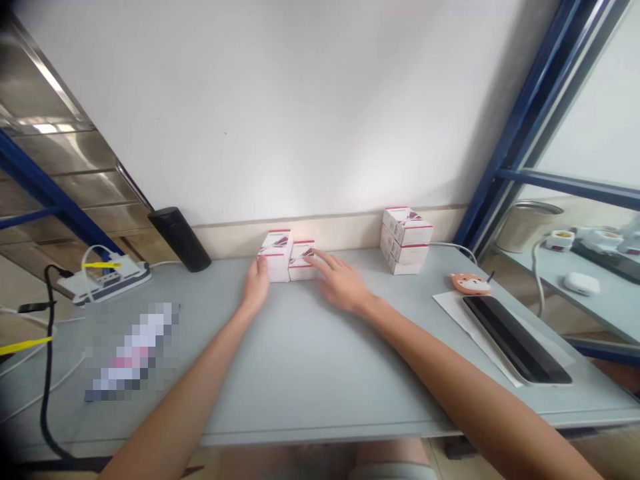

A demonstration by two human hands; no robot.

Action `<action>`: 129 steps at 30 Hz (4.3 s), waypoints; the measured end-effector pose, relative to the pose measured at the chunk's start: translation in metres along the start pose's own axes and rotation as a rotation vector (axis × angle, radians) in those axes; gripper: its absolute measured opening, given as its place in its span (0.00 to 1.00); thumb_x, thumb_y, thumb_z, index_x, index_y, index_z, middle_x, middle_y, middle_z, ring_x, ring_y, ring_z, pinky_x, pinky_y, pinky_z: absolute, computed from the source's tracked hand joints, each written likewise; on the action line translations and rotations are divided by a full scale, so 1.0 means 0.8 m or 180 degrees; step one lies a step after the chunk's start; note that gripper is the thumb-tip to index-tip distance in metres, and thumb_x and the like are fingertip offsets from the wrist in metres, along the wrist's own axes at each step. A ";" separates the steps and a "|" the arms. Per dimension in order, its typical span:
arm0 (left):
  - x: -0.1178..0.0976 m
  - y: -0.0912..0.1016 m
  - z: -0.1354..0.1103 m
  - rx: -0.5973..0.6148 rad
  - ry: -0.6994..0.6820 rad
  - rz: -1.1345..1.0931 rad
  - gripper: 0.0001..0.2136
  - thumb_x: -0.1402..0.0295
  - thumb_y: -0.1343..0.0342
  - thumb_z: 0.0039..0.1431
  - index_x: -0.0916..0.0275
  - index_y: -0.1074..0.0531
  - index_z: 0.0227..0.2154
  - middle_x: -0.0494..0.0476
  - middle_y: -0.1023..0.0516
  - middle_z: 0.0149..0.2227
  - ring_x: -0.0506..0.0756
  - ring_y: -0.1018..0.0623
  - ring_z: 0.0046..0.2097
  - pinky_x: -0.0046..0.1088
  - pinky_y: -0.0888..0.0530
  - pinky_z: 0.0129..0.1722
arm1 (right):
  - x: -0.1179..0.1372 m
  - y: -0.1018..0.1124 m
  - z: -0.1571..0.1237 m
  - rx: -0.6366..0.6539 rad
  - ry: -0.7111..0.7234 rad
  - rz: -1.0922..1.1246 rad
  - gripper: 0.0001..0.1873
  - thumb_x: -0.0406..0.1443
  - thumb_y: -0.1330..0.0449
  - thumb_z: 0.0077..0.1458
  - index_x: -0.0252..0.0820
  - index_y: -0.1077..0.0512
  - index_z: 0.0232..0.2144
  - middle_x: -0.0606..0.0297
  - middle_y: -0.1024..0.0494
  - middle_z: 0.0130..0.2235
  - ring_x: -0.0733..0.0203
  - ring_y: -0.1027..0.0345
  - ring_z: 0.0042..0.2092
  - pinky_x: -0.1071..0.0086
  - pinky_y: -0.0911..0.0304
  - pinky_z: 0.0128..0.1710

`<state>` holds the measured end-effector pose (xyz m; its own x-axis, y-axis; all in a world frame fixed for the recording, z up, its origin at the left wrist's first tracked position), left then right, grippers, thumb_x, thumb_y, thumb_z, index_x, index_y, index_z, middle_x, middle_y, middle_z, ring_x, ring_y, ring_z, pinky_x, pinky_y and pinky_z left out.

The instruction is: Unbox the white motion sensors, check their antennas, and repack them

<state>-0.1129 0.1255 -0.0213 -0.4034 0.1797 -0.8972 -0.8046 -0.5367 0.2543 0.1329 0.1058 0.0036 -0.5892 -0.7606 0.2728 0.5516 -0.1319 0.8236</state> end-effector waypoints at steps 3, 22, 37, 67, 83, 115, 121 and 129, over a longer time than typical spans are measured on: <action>-0.003 0.001 0.000 0.0008 -0.0023 0.0131 0.22 0.52 0.56 0.75 0.61 0.24 0.55 0.67 0.16 0.55 0.67 0.19 0.59 0.47 0.27 0.65 | -0.041 0.019 -0.017 -0.0078 -0.0447 -0.0375 0.31 0.32 0.45 0.66 0.51 0.33 0.69 0.55 0.38 0.74 0.40 0.38 0.70 0.41 0.36 0.67; -0.008 0.006 -0.003 0.0016 -0.0088 0.0340 0.25 0.48 0.55 0.74 0.62 0.23 0.56 0.67 0.15 0.54 0.67 0.18 0.57 0.43 0.26 0.61 | -0.049 0.061 -0.020 -0.0970 -0.0546 -0.0569 0.19 0.29 0.46 0.64 0.46 0.19 0.48 0.52 0.24 0.53 0.44 0.31 0.56 0.46 0.33 0.61; -0.017 0.014 -0.004 -0.0120 -0.0109 0.0426 0.21 0.51 0.51 0.72 0.61 0.21 0.49 0.67 0.14 0.47 0.68 0.18 0.53 0.44 0.24 0.58 | -0.155 0.195 -0.091 -0.2541 -0.1828 -0.1696 0.28 0.47 0.41 0.64 0.42 0.31 0.62 0.42 0.37 0.65 0.33 0.47 0.70 0.37 0.46 0.65; -0.108 -0.085 -0.100 0.1037 -0.0221 -0.1415 0.36 0.48 0.29 0.55 0.58 0.31 0.63 0.67 0.21 0.61 0.66 0.20 0.60 0.42 0.21 0.58 | 0.027 0.080 -0.025 -0.1197 0.0116 0.0462 0.17 0.41 0.43 0.67 0.45 0.30 0.55 0.51 0.25 0.61 0.46 0.33 0.63 0.51 0.37 0.64; -0.131 -0.057 -0.107 0.0181 -0.1502 0.0682 0.33 0.61 0.26 0.50 0.58 0.33 0.57 0.66 0.23 0.54 0.68 0.24 0.58 0.48 0.28 0.60 | 0.032 0.089 -0.026 -0.1225 -0.0192 0.1099 0.24 0.44 0.44 0.70 0.46 0.36 0.64 0.51 0.28 0.61 0.50 0.26 0.53 0.56 0.27 0.53; -0.173 -0.067 -0.151 0.0092 -0.2802 0.1809 0.39 0.68 0.33 0.60 0.50 0.44 0.71 0.64 0.28 0.56 0.66 0.23 0.57 0.46 0.26 0.58 | 0.003 0.117 -0.018 -0.1154 0.0039 0.1316 0.07 0.29 0.47 0.51 0.46 0.35 0.24 0.62 0.19 0.45 0.51 0.26 0.47 0.55 0.36 0.52; -0.172 -0.071 -0.146 0.0146 -0.2849 0.2227 0.35 0.70 0.37 0.62 0.51 0.38 0.71 0.64 0.28 0.54 0.66 0.24 0.54 0.43 0.28 0.56 | 0.002 0.095 -0.015 -0.0901 -0.0231 0.1035 0.12 0.31 0.43 0.58 0.47 0.21 0.40 0.59 0.22 0.48 0.51 0.27 0.49 0.56 0.34 0.50; -0.166 -0.076 -0.140 0.0331 -0.2752 0.2402 0.37 0.71 0.38 0.62 0.48 0.40 0.73 0.64 0.29 0.56 0.66 0.26 0.57 0.43 0.30 0.58 | -0.027 0.074 -0.010 -0.0781 -0.0761 0.2063 0.12 0.47 0.33 0.59 0.47 0.20 0.38 0.60 0.22 0.48 0.52 0.26 0.50 0.57 0.31 0.53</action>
<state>0.0387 0.0423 0.0422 -0.9291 0.3683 0.0331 -0.2470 -0.6847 0.6857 0.1828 0.1095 0.0424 -0.1969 -0.5783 0.7917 0.9330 0.1375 0.3325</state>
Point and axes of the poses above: each hand's wrist, its own z-axis towards the middle knuckle, its own y-axis out of the back of the hand, x = y × z, the point moved 10 cm from there along z, towards the middle knuckle
